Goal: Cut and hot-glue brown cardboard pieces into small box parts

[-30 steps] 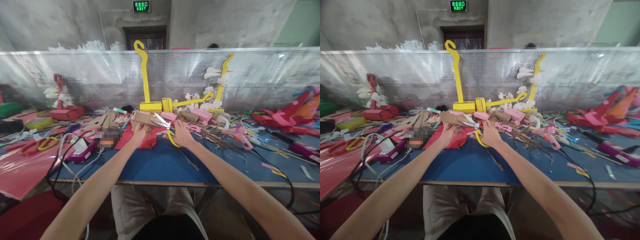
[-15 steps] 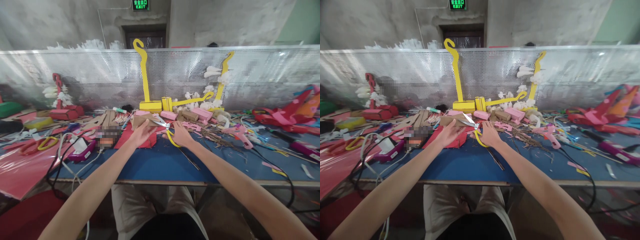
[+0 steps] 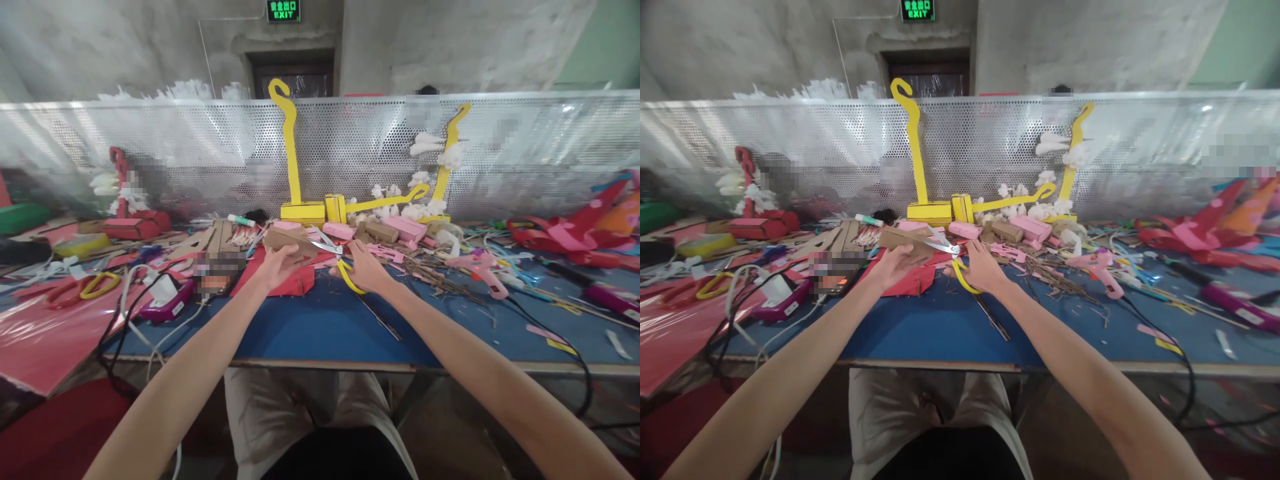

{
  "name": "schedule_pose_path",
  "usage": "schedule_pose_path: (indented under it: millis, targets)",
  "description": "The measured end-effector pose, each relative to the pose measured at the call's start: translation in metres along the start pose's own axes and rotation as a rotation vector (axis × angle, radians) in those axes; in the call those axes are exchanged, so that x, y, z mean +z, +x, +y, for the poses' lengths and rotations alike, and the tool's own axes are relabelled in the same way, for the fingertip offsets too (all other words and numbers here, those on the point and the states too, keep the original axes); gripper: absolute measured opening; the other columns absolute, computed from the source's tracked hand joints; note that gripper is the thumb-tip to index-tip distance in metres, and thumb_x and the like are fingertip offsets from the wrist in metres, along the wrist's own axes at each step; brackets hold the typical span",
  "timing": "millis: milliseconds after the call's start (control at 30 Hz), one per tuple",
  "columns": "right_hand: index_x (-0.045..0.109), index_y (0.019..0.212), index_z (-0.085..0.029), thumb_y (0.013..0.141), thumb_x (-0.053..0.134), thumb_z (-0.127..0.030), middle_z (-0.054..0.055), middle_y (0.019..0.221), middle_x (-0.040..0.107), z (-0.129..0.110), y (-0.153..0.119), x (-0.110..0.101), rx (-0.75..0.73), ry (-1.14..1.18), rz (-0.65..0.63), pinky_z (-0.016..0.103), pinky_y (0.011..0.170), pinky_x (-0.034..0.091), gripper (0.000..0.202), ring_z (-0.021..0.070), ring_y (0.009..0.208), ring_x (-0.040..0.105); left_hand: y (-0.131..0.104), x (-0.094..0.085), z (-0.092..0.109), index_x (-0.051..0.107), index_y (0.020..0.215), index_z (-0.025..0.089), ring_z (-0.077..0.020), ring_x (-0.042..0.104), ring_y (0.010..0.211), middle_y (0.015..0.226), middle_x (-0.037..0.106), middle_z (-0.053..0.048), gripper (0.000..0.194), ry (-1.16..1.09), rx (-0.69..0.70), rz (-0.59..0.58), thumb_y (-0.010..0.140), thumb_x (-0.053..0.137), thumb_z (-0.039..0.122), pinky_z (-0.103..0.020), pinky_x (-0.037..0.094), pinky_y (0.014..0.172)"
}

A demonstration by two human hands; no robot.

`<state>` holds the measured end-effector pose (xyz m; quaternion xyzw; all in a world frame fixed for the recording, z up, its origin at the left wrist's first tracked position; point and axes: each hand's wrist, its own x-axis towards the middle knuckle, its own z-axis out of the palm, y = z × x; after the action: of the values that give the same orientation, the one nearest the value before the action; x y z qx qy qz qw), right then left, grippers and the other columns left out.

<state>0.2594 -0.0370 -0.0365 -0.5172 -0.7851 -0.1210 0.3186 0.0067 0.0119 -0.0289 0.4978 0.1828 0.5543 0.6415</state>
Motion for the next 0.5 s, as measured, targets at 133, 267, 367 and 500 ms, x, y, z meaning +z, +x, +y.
schedule_pose_path:
  millis: [133,267,367,500]
  targets:
    - [0.052,0.122,-0.016,0.087,0.067,-0.064,0.018,0.123,0.061,-0.0011,0.0007,-0.0074,-0.043,0.006,-0.030,0.042,0.097,0.048,0.061,0.0335,0.115,0.060,-0.0019,0.0007,0.0019,0.067,0.116,0.018,-0.0322,0.074,0.107,0.110,0.079,-0.012,0.049,-0.044,-0.041,-0.063,0.071,0.086,0.019,-0.054,0.056,0.102]
    - [0.054,0.119,-0.016,0.087,0.067,-0.065,0.019,0.122,0.062,-0.0021,0.0005,-0.0090,-0.044,-0.008,-0.053,0.045,0.097,0.048,0.060,0.0356,0.114,0.061,-0.0030,0.0010,0.0042,0.062,0.117,0.017,-0.0307,0.075,0.103,0.106,0.079,-0.010,0.052,-0.064,-0.032,-0.043,0.071,0.087,0.018,-0.054,0.057,0.100]
    - [0.054,0.117,-0.016,0.086,0.068,-0.066,0.019,0.123,0.063,-0.0025,-0.0007,-0.0086,-0.040,-0.018,-0.071,0.044,0.097,0.048,0.060,0.0360,0.117,0.060,-0.0034,0.0020,0.0038,0.060,0.116,0.018,-0.0296,0.076,0.100,0.105,0.079,-0.009,0.053,-0.072,-0.025,-0.025,0.071,0.088,0.018,-0.053,0.058,0.098]
    - [0.054,0.118,-0.016,0.086,0.068,-0.066,0.019,0.122,0.064,-0.0032,-0.0024,-0.0094,-0.028,-0.035,-0.096,0.041,0.093,0.048,0.061,0.0350,0.114,0.062,-0.0028,0.0031,0.0017,0.059,0.115,0.018,-0.0289,0.077,0.096,0.105,0.079,-0.009,0.054,-0.073,-0.010,-0.012,0.070,0.089,0.017,-0.053,0.059,0.095]
